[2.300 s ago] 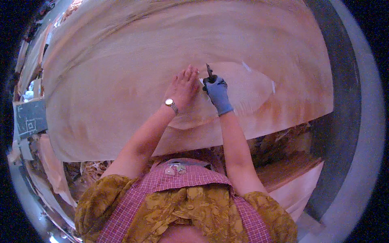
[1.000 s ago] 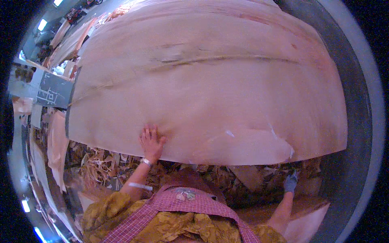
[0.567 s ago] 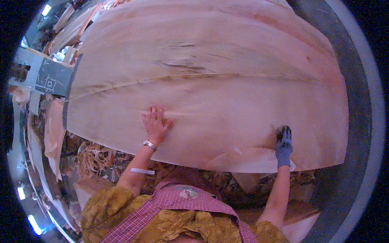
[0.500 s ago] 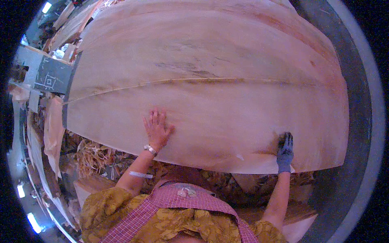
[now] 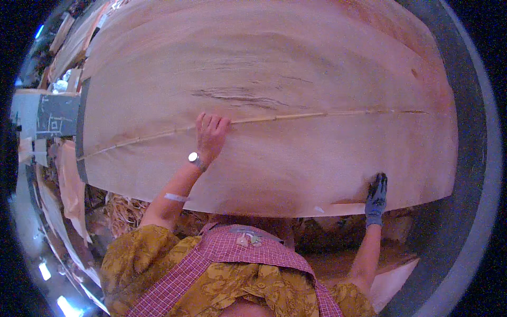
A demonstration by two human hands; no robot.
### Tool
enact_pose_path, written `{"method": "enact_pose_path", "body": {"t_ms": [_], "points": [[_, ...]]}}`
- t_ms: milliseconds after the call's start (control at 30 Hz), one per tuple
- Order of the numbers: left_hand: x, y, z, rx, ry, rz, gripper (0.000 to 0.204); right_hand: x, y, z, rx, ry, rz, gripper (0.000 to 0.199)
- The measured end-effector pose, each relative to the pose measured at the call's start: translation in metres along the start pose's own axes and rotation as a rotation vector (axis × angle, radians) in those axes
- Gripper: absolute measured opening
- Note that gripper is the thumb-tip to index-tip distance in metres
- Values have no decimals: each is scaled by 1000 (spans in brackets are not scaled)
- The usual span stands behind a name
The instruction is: The person handles thin sheets of wood veneer, using a knife to trim away damaged sections and applying small adhesive strips to repair or mark the material.
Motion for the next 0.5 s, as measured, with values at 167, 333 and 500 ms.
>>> {"method": "enact_pose_path", "body": {"t_ms": [167, 333, 500], "points": [[-41, -39, -36, -59, 54, 176, 20, 8, -9, -1, 135, 24, -45, 44], [-3, -37, -128, -68, 131, 220, 56, -44, -41, -16, 71, 344, -387, 37], [33, 21, -323, -390, 600, 365, 75, -266, 74, -47, 176, 1005, -727, 38]]}}
Point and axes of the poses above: each hand's wrist, its own x-axis towards the middle knuckle, its own y-axis out of the palm, z = x × y, the point moved 1 cm from there along x, towards the middle knuckle, and after that the axes turned 9 degrees about -z, right-handed, at the moved point
